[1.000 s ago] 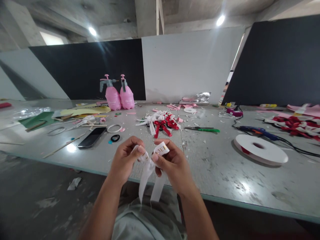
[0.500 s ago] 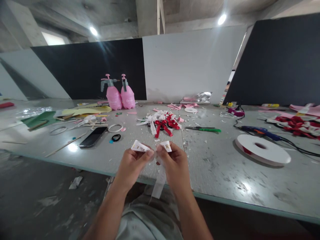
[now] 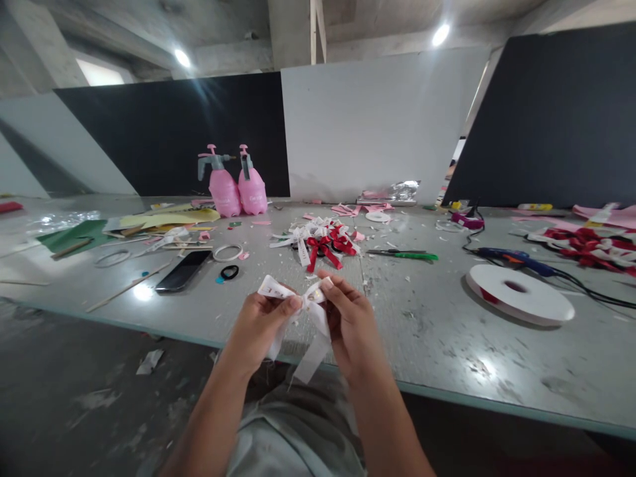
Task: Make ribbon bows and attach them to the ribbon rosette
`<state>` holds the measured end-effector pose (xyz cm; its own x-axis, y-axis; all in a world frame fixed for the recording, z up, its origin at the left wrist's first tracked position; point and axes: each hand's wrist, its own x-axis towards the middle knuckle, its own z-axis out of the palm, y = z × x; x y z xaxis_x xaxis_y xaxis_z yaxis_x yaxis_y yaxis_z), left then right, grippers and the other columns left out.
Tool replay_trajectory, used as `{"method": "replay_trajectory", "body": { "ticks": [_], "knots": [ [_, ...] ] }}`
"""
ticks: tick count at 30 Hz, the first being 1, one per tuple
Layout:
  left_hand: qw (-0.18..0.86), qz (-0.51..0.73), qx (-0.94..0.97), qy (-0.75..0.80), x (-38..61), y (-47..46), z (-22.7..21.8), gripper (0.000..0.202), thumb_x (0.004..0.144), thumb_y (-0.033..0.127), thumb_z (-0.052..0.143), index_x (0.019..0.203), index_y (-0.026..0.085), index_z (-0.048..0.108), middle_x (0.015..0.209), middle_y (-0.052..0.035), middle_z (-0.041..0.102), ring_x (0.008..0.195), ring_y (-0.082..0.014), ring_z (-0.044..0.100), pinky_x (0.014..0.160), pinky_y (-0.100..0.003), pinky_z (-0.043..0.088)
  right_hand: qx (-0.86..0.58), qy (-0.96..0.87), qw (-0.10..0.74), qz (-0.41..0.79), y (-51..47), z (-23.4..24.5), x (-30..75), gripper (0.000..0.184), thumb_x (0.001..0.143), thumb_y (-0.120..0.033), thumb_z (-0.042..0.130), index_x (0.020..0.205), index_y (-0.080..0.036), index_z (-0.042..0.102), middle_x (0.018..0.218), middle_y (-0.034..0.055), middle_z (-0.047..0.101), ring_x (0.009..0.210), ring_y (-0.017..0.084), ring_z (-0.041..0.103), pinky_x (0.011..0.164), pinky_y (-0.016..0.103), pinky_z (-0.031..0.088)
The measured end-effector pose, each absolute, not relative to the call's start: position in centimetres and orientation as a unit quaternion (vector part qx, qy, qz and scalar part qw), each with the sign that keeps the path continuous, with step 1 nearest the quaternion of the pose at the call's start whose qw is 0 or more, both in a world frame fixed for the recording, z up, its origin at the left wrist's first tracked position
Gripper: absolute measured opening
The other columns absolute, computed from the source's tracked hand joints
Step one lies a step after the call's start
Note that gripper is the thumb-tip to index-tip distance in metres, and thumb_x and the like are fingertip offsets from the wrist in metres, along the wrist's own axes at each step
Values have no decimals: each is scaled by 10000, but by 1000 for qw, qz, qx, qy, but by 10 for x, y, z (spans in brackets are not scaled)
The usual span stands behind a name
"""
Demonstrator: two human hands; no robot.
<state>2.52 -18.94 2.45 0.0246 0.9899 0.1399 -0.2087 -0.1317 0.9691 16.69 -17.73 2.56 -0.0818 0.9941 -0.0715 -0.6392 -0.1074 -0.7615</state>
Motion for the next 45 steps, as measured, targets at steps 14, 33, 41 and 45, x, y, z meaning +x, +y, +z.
{"method": "replay_trajectory", "body": {
  "ticks": [14, 33, 41, 45],
  "knots": [
    [488, 626, 447, 413, 23, -183, 19, 322, 722, 447, 756, 742, 134, 680, 659, -17, 635, 599, -100, 564, 601, -203, 460, -387, -445, 553, 588, -177, 23, 159, 302, 584, -361, 849, 745, -144, 714, 570, -13, 587, 455, 78, 464, 421, 211, 396],
    [495, 673, 394, 384, 15, -179, 22, 368, 801, 530, 646, 833, 164, 676, 703, -5, 596, 590, -89, 522, 573, -201, 438, -416, -476, 530, 566, -184, 23, 163, 262, 613, -387, 823, 720, -170, 721, 551, -18, 552, 467, 78, 437, 418, 206, 392],
    [546, 536, 491, 418, 20, -182, 17, 359, 672, 438, 799, 793, 115, 703, 732, -47, 663, 661, -126, 581, 631, -228, 462, -410, -454, 547, 572, -178, 20, 169, 321, 648, -459, 799, 738, -162, 713, 512, -20, 549, 404, 80, 431, 369, 211, 355],
    [533, 558, 475, 423, 26, -180, 13, 326, 674, 423, 799, 760, 123, 706, 732, -44, 680, 628, -111, 573, 611, -220, 455, -410, -454, 568, 550, -173, 18, 173, 337, 735, -512, 725, 713, -179, 677, 498, -38, 503, 402, 70, 406, 377, 200, 335]
  ]
}}
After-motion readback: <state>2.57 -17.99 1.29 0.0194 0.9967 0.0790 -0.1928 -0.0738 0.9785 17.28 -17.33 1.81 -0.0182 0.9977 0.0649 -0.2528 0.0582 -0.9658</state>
